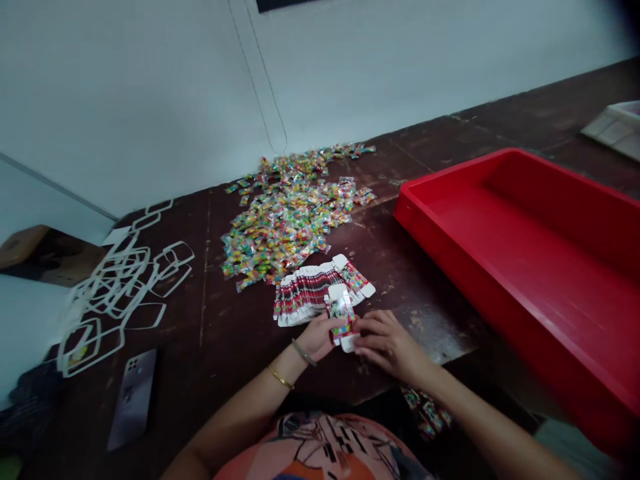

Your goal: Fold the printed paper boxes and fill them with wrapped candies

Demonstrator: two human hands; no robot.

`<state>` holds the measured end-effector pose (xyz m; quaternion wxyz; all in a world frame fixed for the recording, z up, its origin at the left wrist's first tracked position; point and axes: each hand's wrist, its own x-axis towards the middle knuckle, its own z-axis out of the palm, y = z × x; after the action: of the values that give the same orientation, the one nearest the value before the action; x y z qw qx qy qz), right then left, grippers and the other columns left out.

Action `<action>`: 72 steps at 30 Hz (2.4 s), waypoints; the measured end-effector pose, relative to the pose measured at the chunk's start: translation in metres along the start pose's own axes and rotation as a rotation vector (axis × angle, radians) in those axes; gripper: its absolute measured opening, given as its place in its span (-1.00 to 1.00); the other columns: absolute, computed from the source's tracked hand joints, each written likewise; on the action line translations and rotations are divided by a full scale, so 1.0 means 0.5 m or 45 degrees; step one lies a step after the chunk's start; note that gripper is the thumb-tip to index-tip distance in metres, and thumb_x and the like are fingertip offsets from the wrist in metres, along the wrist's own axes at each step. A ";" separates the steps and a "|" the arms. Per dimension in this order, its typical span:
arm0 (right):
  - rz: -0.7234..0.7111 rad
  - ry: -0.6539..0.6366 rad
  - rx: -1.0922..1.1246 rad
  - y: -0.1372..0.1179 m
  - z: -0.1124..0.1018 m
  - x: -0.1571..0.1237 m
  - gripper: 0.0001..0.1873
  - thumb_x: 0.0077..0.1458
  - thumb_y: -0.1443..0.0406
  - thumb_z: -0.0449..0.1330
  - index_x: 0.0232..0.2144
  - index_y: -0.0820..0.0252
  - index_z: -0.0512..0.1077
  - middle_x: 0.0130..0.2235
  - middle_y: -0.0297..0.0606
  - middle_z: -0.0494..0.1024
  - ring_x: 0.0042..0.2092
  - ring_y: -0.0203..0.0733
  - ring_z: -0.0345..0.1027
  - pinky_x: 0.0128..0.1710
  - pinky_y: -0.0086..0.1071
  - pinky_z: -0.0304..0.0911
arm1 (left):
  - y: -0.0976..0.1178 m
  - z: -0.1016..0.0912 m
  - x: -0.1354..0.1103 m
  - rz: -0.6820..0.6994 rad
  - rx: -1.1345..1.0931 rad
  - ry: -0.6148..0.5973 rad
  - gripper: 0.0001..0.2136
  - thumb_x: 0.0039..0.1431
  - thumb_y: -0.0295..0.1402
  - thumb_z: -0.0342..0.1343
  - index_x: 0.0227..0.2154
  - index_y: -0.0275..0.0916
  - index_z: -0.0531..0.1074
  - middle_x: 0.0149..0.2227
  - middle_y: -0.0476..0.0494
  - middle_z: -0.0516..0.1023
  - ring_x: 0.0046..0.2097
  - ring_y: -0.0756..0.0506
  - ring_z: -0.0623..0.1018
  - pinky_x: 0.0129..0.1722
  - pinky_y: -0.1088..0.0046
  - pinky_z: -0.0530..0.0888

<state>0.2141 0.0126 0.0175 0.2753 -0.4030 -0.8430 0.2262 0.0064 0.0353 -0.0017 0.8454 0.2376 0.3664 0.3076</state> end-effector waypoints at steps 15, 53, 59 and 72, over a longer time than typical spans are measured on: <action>0.369 -0.382 0.991 -0.039 0.000 0.054 -0.76 0.05 0.16 0.22 -0.51 0.22 0.41 -0.11 -0.20 0.41 -0.08 -0.12 0.31 -0.05 -0.28 0.21 | -0.025 0.023 -0.052 -0.028 0.614 -0.208 -0.69 -0.25 -0.26 0.35 -0.52 -0.34 0.38 -0.56 0.03 0.34 -0.51 0.07 0.31 -0.43 0.53 0.26; 0.074 -0.449 0.529 -0.157 0.146 0.012 -0.67 0.22 0.27 0.02 -0.01 0.09 0.44 -0.07 -0.12 0.44 -0.05 -0.15 0.30 -0.07 -0.25 0.26 | -0.092 -0.110 -0.232 -0.072 0.025 -0.023 -0.16 -0.17 -0.56 0.14 0.24 -0.09 0.01 0.11 -0.20 0.30 -0.02 -0.09 0.42 -0.10 0.44 0.31; -0.051 -0.451 0.545 -0.146 0.151 0.014 -0.66 0.22 0.35 0.01 -0.01 0.06 0.44 -0.12 -0.17 0.49 -0.10 -0.18 0.31 -0.12 -0.27 0.26 | -0.091 -0.108 -0.230 -0.205 0.030 -0.064 -0.35 -0.07 -0.47 0.18 0.16 -0.26 0.19 -0.07 -0.22 0.45 -0.15 -0.06 0.48 -0.12 0.43 0.32; 0.283 -0.031 -0.044 0.148 0.092 0.410 -0.49 -0.04 0.47 0.19 0.02 0.19 0.38 0.07 -0.02 0.35 0.09 0.16 0.15 0.07 0.03 0.06 | 0.056 -0.146 -0.295 -0.208 1.543 0.126 -0.89 -0.11 -0.38 0.17 -0.48 -0.28 0.41 -0.51 0.05 0.41 -0.43 0.03 0.34 -0.42 0.57 0.22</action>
<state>0.1180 0.2121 -0.0038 0.2313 -0.4957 -0.8002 0.2457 -0.1393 -0.0347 0.0406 0.5627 0.6325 0.5321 -0.0106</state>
